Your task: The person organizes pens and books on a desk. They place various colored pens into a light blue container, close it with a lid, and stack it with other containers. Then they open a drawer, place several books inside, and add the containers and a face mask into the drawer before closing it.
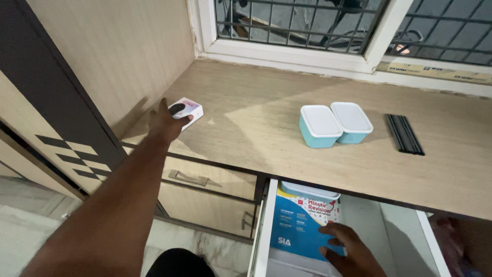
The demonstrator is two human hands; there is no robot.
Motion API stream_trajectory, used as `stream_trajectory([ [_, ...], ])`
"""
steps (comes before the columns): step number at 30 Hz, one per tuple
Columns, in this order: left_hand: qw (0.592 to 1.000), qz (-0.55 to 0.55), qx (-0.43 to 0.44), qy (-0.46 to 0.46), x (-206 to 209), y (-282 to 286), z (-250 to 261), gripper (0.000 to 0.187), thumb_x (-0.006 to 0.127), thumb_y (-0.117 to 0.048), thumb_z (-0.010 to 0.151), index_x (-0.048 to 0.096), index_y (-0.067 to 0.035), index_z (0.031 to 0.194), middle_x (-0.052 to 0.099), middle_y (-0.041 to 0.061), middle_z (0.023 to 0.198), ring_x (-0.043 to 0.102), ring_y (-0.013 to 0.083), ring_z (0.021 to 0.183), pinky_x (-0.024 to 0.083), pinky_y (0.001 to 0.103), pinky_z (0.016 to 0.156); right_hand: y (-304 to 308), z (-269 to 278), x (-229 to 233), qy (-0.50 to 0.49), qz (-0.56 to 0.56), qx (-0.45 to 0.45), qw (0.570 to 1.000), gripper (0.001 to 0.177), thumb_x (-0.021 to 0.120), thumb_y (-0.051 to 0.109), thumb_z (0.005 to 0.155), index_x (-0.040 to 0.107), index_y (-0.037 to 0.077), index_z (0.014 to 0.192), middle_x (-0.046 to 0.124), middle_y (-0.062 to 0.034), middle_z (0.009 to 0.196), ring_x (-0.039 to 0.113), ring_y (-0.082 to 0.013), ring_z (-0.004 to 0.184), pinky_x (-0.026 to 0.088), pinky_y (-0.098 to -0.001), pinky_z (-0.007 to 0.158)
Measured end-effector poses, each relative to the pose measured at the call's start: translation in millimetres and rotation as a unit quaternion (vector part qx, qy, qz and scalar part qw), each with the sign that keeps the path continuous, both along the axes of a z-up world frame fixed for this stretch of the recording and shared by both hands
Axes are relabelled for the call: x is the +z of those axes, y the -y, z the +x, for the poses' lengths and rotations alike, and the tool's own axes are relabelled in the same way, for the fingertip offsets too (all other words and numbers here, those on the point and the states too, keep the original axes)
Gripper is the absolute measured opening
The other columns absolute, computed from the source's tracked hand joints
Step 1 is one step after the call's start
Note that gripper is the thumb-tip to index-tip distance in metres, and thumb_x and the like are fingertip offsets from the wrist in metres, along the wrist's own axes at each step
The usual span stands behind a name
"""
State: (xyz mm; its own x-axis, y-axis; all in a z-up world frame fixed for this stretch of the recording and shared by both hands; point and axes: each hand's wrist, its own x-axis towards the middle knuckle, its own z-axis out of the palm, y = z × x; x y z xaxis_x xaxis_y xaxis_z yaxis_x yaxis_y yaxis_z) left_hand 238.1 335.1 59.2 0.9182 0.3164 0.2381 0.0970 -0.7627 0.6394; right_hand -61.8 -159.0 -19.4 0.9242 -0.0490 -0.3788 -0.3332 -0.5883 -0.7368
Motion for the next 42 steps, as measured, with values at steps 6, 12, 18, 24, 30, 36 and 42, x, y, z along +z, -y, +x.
stream_trajectory([
  [6,0.996,0.089,0.013,-0.023,0,-1,-5,0.077,0.092,-0.042,0.078,0.06,-0.005,0.138,0.058,0.029,0.135,0.056,0.041,0.128,0.048,0.047,0.109,-27,-11,42,-0.033,0.012,-0.051,0.998,0.049,0.074,0.025,0.091,0.057,0.017,0.136,0.054,-0.0077,0.149,0.058,-0.0283,0.136,0.053,-0.0491,0.113],
  [12,0.996,0.037,-0.051,0.06,24,15,-53,0.072,0.094,-0.023,0.073,0.057,-0.003,0.131,0.059,0.022,0.128,0.061,0.037,0.119,0.051,0.045,0.103,-31,-13,52,-0.068,0.012,-0.024,0.997,0.047,0.067,0.039,0.098,0.058,0.017,0.139,0.052,-0.009,0.149,0.061,-0.0258,0.133,0.051,-0.047,0.114],
  [18,0.992,-0.048,-0.113,0.04,63,83,-145,0.067,0.088,-0.012,0.077,0.051,-0.005,0.133,0.047,0.02,0.14,0.06,0.0311,0.123,0.054,0.036,0.106,-29,-20,62,-0.07,0.023,-0.02,0.997,0.052,0.068,0.046,0.095,0.059,0.019,0.139,0.064,-0.0121,0.13,0.06,-0.0245,0.12,0.051,-0.0439,0.108],
  [24,0.949,-0.135,-0.284,-0.017,70,163,-236,0.062,0.082,-0.004,0.076,0.051,-0.012,0.13,0.046,0.01,0.145,0.056,0.0283,0.13,0.046,0.037,0.107,-23,-26,73,-0.003,0.158,-0.046,0.986,0.063,0.064,0.042,0.093,0.046,0.02,0.149,0.065,-0.006,0.135,0.065,-0.0248,0.118,0.058,-0.043,0.099],
  [30,0.883,-0.114,-0.453,0.048,43,218,-297,0.066,0.089,-0.008,0.07,0.053,-0.011,0.125,0.054,0.015,0.13,0.059,0.0341,0.124,0.05,0.042,0.103,-20,-40,112,-0.027,0.207,-0.166,0.964,0.066,0.057,0.048,0.099,0.038,0.024,0.158,0.065,-0.0143,0.136,0.069,-0.0299,0.117,0.061,-0.0467,0.089],
  [36,0.885,-0.092,-0.45,-0.07,13,247,-325,0.07,0.089,-0.012,0.068,0.054,-0.013,0.129,0.053,0.014,0.134,0.06,0.0342,0.122,0.052,0.042,0.099,4,-50,92,-0.063,0.163,-0.123,0.977,0.062,0.062,0.037,0.097,0.045,0.023,0.155,0.068,-0.0153,0.13,0.068,-0.028,0.114,0.064,-0.0447,0.087],
  [42,0.873,0.04,-0.462,-0.153,-9,266,-328,0.097,0.096,-0.013,0.056,0.048,-0.01,0.141,0.048,0.02,0.136,0.055,0.0408,0.125,0.051,0.045,0.103,11,-54,51,-0.115,0.16,-0.053,0.979,0.062,0.072,0.028,0.095,0.047,0.015,0.15,0.07,-0.0135,0.123,0.071,-0.0264,0.107,0.068,-0.0428,0.081],
])
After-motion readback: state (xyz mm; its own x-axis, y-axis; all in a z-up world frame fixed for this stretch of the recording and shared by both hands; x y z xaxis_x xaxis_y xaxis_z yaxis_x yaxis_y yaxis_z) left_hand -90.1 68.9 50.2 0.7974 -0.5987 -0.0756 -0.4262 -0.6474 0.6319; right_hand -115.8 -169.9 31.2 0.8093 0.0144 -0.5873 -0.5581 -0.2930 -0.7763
